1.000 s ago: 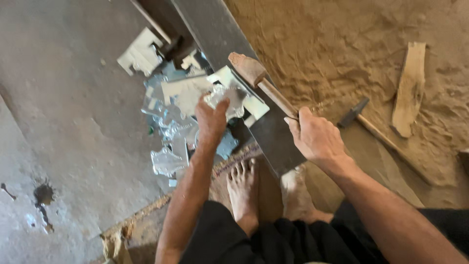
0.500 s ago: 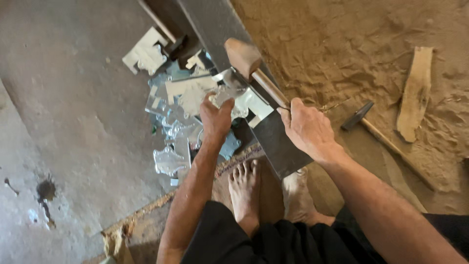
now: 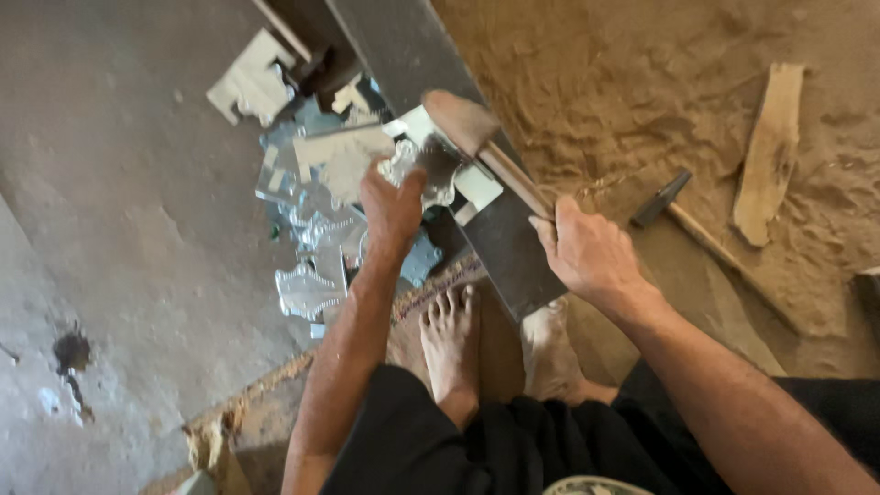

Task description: The person repeatedly places small metal pieces on a metal bar and strikes them with a wooden mallet. They handle the pieces one at a time, occasionally flipping them over, and continue hammering them on the bar.

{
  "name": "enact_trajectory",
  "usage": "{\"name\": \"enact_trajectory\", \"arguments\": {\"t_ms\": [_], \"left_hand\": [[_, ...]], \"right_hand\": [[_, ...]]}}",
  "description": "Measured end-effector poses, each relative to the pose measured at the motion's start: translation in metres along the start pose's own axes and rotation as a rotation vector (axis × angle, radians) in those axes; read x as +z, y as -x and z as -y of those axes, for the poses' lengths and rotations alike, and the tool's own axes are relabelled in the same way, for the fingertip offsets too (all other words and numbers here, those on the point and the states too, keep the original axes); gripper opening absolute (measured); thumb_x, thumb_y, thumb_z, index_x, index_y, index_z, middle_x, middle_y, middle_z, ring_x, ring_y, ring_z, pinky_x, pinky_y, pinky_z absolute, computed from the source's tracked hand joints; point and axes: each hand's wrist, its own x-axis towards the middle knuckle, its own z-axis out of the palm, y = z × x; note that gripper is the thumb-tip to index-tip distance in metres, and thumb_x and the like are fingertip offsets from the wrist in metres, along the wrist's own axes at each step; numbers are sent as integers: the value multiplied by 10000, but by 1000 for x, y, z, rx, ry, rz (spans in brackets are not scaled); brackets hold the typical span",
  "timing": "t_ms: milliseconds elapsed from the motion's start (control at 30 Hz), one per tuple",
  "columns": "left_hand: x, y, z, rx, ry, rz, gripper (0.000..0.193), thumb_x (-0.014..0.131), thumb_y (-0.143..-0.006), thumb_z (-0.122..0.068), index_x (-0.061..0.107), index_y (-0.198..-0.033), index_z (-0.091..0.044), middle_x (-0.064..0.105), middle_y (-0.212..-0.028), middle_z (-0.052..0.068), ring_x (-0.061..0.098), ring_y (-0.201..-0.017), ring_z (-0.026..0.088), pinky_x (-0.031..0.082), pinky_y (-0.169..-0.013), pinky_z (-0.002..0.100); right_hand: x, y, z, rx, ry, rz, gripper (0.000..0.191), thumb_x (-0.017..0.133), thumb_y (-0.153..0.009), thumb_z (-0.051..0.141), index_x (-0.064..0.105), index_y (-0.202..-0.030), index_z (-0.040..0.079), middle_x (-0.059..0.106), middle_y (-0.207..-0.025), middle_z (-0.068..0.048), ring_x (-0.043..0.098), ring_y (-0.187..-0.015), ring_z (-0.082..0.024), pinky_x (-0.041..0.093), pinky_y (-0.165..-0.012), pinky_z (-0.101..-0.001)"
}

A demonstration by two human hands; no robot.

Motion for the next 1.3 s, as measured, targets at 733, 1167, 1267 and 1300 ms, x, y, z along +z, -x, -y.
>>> {"name": "enact_trajectory", "arguments": {"t_ms": [733,1167,1267,1300], "left_hand": [[-6,13,13,-399,318,136,594,791,-819,-181,556,-1301,74,714,-1049,174,677,-908,212,560,-831,338],[-3,13,17,-296,301,91,644,848,-809,-199,576,-1307,105,658,-1133,169,643,-994,224,544,-871,343],[-3,11,13,-314,460,141,619,808,-784,-199,586,-1285,89,712,-1093,135,675,-953,197,567,-846,323],[-4,12,13,-322,496,143,610,802,-783,-195,589,-1281,86,714,-1097,131,677,-956,194,569,-846,321]], "right_hand": [[1,44,-23,187,-315,-47,365,584,-999,358,521,-924,6,620,-720,-299,638,-659,-477,487,-610,-553],[6,29,-17,98,-14,61,376,639,-999,360,540,-900,10,634,-722,-297,612,-716,-535,452,-647,-615],[5,20,-14,-11,-164,-92,375,640,-983,347,516,-903,2,623,-687,-286,615,-699,-525,457,-620,-597],[5,17,-13,0,-197,-111,368,629,-984,341,512,-924,-2,616,-679,-288,617,-690,-521,460,-613,-589]]}}
